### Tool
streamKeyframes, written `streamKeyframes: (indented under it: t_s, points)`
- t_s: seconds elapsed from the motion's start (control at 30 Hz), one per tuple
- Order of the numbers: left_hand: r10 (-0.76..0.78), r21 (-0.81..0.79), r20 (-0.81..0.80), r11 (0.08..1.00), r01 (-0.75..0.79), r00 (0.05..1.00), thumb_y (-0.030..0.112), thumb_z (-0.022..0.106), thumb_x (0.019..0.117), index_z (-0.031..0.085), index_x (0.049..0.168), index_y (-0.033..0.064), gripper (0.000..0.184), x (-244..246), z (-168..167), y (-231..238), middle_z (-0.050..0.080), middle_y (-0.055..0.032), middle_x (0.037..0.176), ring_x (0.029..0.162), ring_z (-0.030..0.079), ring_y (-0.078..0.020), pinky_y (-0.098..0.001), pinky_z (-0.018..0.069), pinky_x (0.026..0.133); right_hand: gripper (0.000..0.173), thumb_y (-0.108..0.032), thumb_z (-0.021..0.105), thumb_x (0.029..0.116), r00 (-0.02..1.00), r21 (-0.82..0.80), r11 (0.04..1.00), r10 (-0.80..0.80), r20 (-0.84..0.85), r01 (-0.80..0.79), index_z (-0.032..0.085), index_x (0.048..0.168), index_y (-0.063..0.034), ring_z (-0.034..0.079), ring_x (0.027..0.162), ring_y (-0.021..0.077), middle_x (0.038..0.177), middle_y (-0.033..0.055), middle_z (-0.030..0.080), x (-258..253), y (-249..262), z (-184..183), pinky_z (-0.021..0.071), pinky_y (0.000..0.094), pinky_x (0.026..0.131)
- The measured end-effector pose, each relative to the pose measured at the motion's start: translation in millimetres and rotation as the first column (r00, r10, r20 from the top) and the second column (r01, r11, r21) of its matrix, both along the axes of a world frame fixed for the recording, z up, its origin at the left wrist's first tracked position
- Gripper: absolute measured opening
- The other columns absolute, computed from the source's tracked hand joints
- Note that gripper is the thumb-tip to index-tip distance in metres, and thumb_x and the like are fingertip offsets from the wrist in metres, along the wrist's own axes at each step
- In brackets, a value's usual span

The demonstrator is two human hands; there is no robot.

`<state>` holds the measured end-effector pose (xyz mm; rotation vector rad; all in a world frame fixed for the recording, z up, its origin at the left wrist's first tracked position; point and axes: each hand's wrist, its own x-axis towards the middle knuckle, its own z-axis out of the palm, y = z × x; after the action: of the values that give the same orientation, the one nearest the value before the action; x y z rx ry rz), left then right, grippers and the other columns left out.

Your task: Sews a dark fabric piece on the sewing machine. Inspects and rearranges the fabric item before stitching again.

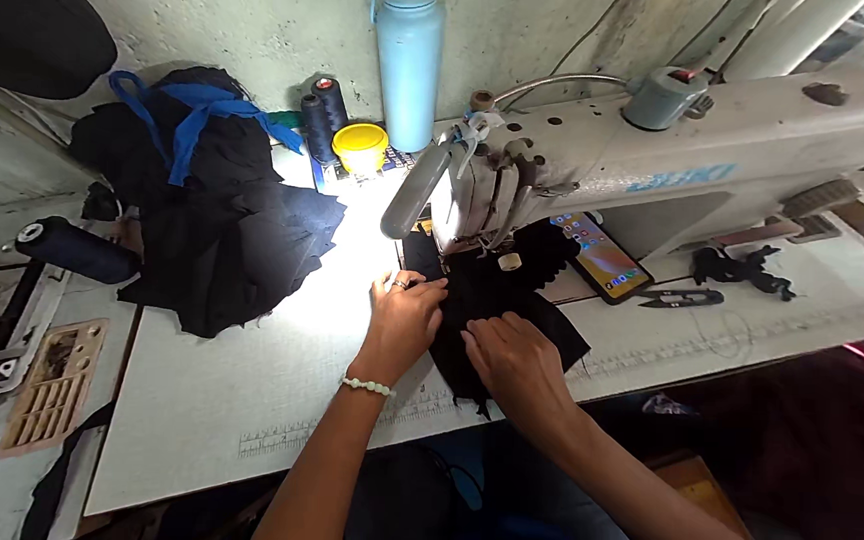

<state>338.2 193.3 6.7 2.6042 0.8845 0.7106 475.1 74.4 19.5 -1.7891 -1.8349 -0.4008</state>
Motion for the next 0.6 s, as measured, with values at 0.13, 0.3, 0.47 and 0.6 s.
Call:
streamKeyframes:
  t_s: [0.13,0.3,0.47,0.6]
  points:
    - [0.073,0.009,0.035,0.997,-0.074,0.997,0.014,0.053,0.0956,0.079,0.099,0.0116,0.027,8.7,0.0,3.2,0.078,-0.0008,0.104,0.111,0.067,-0.0276,-0.0574,0.0417,0.094,0.016,-0.012,0.063,0.0907,1.0,-0.007,1.0,-0.009,0.026,0.009,0.071,0.081,-0.0018,0.064,0.061,0.0264,0.063,0.0084,0.061,-7.3,-12.4,-4.6,0.0499,0.0341,0.054]
    - [0.091,0.093,-0.02,0.992,-0.089,0.996,0.019,0.056,0.0969,0.08,0.109,0.0196,0.027,11.8,-7.9,-3.0,0.075,0.0015,0.114,0.113,0.066,-0.0297,-0.062,0.041,0.097,0.023,-0.017,0.059,0.0945,0.997,-0.069,0.996,0.044,-0.064,-0.048,0.074,0.084,-0.0041,0.064,0.059,0.0231,0.063,0.0057,0.063,-7.5,-34.3,-21.6,0.0513,0.032,0.053]
    - [0.083,0.165,-0.057,0.984,-0.073,0.995,0.018,0.061,0.095,0.079,0.118,0.0211,0.029,7.7,-12.3,-13.1,0.074,0.0007,0.124,0.119,0.065,-0.0356,-0.073,0.0377,0.096,0.028,-0.024,0.056,0.1022,0.938,-0.15,0.96,0.183,-0.293,-0.235,0.078,0.1,-0.0061,0.07,0.092,0.0315,0.098,0.0116,0.073,25.5,-4.6,7.6,0.0569,0.0477,0.077]
    - [0.094,0.188,-0.056,0.979,-0.082,0.994,0.019,0.065,0.0915,0.08,0.113,0.0227,0.026,6.1,-11.6,-15.5,0.074,0.0019,0.123,0.122,0.063,-0.0389,-0.0762,0.0354,0.095,0.027,-0.013,0.055,0.1009,0.898,-0.033,0.946,0.295,-0.325,-0.322,0.078,0.115,-0.0074,0.071,0.107,0.0261,0.119,0.007,0.075,40.6,49.6,-8.6,0.0549,0.0473,0.091]
